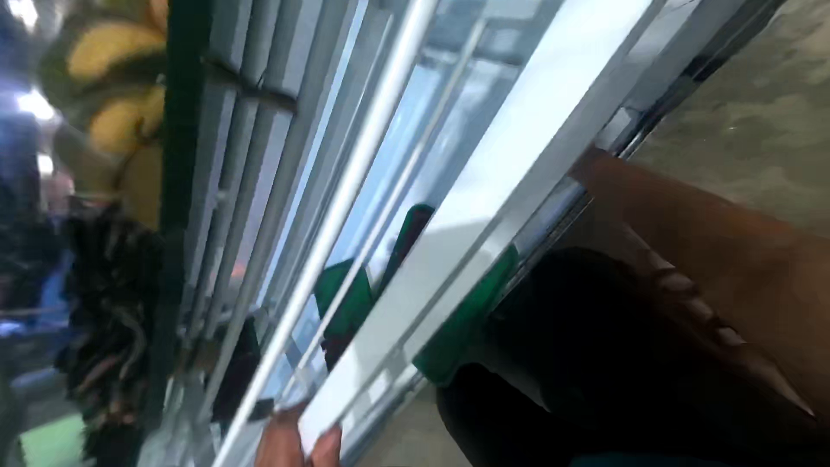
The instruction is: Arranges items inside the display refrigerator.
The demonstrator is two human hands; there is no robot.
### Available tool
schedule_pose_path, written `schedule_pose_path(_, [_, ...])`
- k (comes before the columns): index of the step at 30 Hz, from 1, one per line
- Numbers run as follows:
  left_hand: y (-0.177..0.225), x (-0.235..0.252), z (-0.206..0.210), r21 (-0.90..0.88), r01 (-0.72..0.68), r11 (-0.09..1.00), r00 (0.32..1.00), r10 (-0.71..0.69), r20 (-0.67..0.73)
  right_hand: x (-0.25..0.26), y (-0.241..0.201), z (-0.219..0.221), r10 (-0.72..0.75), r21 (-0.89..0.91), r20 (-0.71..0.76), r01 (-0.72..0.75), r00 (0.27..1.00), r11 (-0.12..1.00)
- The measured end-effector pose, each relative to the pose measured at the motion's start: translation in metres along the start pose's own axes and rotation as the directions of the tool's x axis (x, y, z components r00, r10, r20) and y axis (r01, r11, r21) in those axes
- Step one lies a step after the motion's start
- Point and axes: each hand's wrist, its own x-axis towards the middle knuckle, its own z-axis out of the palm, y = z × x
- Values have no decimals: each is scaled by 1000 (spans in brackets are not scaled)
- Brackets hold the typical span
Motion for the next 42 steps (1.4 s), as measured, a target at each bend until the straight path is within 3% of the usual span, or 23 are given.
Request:
schedule_pose_path(1, [4,4,2,-5,12,1000,999,-12,-34,-23,-4,1,-17,38,-66,20,998,999])
schedule_pose_path(3, [-4,-2,9,-199,-55,978,974,8,-226,-71,-7,28,-93,89,-95,101,991,991])
schedule_pose_path(4, [-9,-11,12,-315,-136,939,942,25,-334,-98,-9,46,-77,141,20,74,997,987])
schedule_pose_path(5, [-8,-28,15,-391,-207,897,909,29,-416,-126,-16,60,24,188,290,-81,957,979])
schedule_pose_path(6, [-3,-51,22,-442,-236,865,891,11,-453,-151,-27,72,122,223,562,-292,818,930])
schedule_pose_path(7, [4,-78,38,-499,-213,840,894,-38,-446,-172,-35,89,193,235,715,-491,672,839])
schedule_pose_path(8, [10,-105,64,-568,-137,811,916,-115,-386,-188,-39,106,241,230,777,-619,581,751])
schedule_pose_path(10, [6,-150,130,-704,173,688,901,-400,-169,-207,-47,136,300,242,790,-722,535,648])
schedule_pose_path(11, [-5,-163,158,-741,381,553,821,-572,-5,-211,-51,149,307,271,778,-733,548,624])
schedule_pose_path(13, [-42,-176,201,-723,665,189,515,-817,260,-216,-61,170,306,330,748,-730,589,598])
schedule_pose_path(15, [-82,-177,230,-726,679,-109,272,-881,387,-219,-71,187,326,382,710,-730,625,568])
schedule_pose_path(17, [-109,-171,250,-742,567,-356,67,-879,473,-222,-80,199,381,423,660,-740,647,523])
schedule_pose_path(19, [-125,-164,259,-738,481,-473,-35,-852,523,-220,-86,206,437,454,623,-754,649,474])
schedule_pose_path(23, [-151,-164,285,-803,381,-459,-135,-887,442,-213,-95,203,483,528,530,-717,697,456])
schedule_pose_path(25, [-158,-166,292,-778,433,-456,-198,-890,411,-204,-96,193,496,551,474,-684,728,478])
schedule_pose_path(27, [-163,-169,295,-735,509,-448,-216,-893,395,-193,-95,181,504,543,440,-667,743,510])
schedule_pose_path(30, [-164,-170,296,-651,653,-387,-163,-911,379,-174,-89,162,502,500,421,-655,755,566])
schedule_pose_path(31, [-164,-169,297,-714,588,-381,-136,-916,377,-168,-86,159,515,486,412,-659,752,574])
schedule_pose_path(33, [-162,-164,299,-887,183,-425,-58,-905,422,-158,-78,158,538,453,402,-671,741,586])
schedule_pose_path(35, [-160,-159,303,-887,-118,-446,17,-894,447,-152,-75,160,540,424,409,-678,735,601])
schedule_pose_path(37, [-158,-156,305,-858,-219,-464,76,-885,459,-148,-79,160,535,399,414,-675,737,621])
schedule_pose_path(39, [-153,-154,304,-869,-216,-445,120,-895,429,-144,-85,161,532,385,418,-674,736,630])
schedule_pose_path(42, [-143,-152,297,-881,-244,-406,118,-914,389,-140,-89,169,513,390,427,-664,745,639])
